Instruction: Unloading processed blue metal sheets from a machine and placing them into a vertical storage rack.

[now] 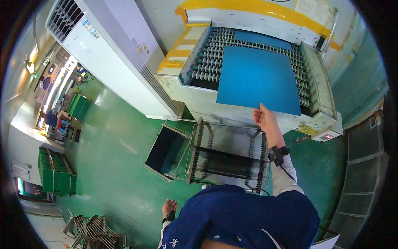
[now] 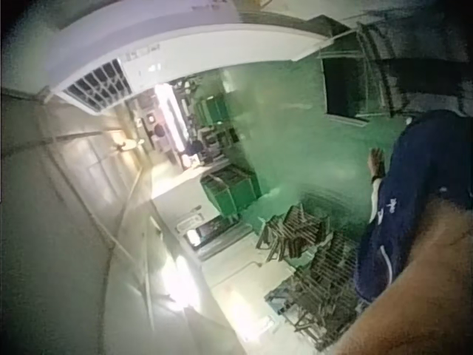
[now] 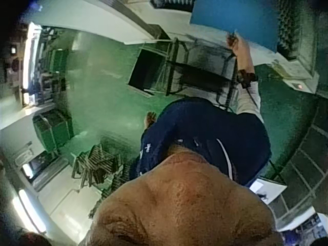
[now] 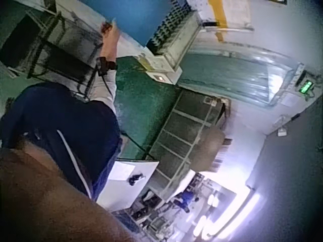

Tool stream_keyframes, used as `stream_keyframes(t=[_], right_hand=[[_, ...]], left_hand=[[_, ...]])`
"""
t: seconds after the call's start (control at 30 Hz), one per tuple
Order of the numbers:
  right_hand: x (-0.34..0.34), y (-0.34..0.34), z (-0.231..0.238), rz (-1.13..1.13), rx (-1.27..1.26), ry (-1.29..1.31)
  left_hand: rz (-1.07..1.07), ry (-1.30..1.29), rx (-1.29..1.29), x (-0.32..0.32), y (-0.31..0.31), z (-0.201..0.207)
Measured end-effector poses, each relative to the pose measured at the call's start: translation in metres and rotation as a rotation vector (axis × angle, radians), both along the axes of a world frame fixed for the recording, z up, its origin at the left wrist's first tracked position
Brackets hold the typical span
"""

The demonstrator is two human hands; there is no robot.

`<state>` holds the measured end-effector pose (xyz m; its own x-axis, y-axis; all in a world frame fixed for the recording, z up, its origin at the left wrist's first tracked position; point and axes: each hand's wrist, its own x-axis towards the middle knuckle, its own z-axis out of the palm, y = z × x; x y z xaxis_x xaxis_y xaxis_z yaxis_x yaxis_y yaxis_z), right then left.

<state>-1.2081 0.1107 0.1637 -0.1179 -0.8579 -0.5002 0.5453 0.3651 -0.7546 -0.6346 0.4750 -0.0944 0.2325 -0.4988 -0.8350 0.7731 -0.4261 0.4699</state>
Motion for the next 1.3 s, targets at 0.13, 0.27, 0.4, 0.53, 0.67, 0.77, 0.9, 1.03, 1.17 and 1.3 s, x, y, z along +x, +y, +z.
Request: stream_keyframes(t=[0.13,0.27,0.4,0.53,0.67,0.77,0.9,1.03,1.17,1.3], right_hand=[[0.001,-0.015,0.000,-0.070,0.003,-0.108],[0.003,-0.021,0.004,-0.069,-0.086,-0.225],[0.003,-0.022,0.004,-0.076,-0.112,-0.135],[0.007,-0.021,-0.001,-0.040,-0.102,-0.078],[0.018,-0.011,-0.001,0.141,-0.139,0.081],[0.033,0.009,-0.002,0.301,-0.128,0.223],[0.053,0.038,-0.012,0.592,-0.168,0.565],[0.066,0.063,-0.024,0.961,-0.384,0.823],[0.077,0.079,-0.037,1.003,-0.337,0.871],[0.085,0.091,-0.039,0.970,-0.353,1.041]], left_hand=[[0.005,-0.147,0.119,-0.008,-0.001,0.008],[0.002,-0.097,0.101,-0.011,-0.005,0.018],[0.053,-0.087,0.118,-0.016,-0.006,0.020],[0.014,-0.114,0.091,-0.014,0.001,0.016],[-0.044,-0.098,0.022,-0.006,0.007,0.000],[-0.015,-0.062,-0.157,-0.008,0.011,-0.005],[0.024,-0.161,0.001,-0.018,-0.001,0.011],[-0.037,-0.160,0.083,-0.027,-0.014,0.037],[-0.047,-0.174,0.114,-0.029,-0.017,0.044],[-0.030,-0.181,0.084,-0.026,-0.012,0.043]])
